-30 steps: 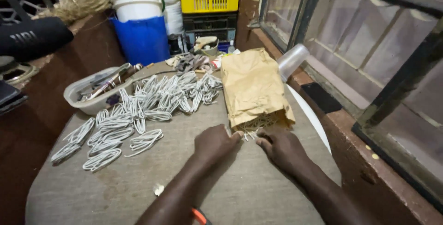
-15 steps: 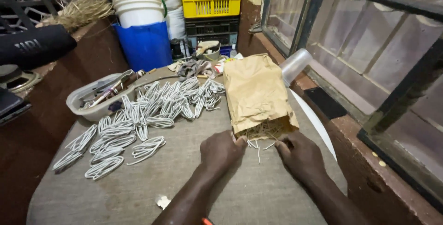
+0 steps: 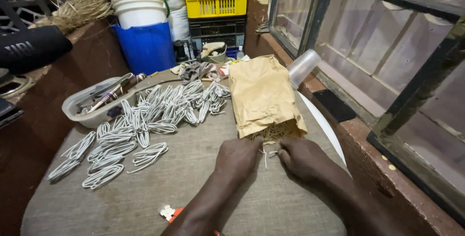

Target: Cutting small white wire pieces from bundles using wire cutters

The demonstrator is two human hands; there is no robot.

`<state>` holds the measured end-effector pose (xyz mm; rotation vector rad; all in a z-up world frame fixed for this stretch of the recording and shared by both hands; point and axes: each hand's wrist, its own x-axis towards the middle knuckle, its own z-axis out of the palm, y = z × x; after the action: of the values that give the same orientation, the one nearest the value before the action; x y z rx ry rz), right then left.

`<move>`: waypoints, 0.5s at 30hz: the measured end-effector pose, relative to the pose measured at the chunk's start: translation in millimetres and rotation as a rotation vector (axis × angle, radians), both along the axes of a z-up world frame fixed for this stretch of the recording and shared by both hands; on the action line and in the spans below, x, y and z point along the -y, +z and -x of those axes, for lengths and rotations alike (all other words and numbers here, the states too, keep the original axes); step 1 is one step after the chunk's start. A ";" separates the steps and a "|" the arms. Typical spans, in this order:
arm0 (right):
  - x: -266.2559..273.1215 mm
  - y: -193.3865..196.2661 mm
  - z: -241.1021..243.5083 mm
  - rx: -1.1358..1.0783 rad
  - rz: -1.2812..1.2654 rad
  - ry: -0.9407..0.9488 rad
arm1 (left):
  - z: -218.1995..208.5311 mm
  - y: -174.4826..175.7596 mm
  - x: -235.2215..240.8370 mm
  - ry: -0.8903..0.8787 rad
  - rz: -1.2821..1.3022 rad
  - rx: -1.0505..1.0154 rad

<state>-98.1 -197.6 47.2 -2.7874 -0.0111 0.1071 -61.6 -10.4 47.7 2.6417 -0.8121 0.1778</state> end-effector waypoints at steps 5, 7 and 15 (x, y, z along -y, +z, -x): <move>-2.5 -35.9 -45.4 0.233 -0.173 -0.145 | -12.2 -14.9 4.8 0.027 0.003 -0.013; 5.0 -45.8 -57.4 0.308 -0.153 -0.138 | -15.7 -4.7 6.4 0.053 -0.034 -0.034; 17.9 -52.6 -23.5 0.264 -0.112 -0.269 | -2.1 16.2 1.4 -0.035 -0.056 -0.085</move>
<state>-74.6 -215.4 -5.5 -2.6414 0.2815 -0.3181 -59.5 -11.9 63.9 2.6649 -0.8467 0.0339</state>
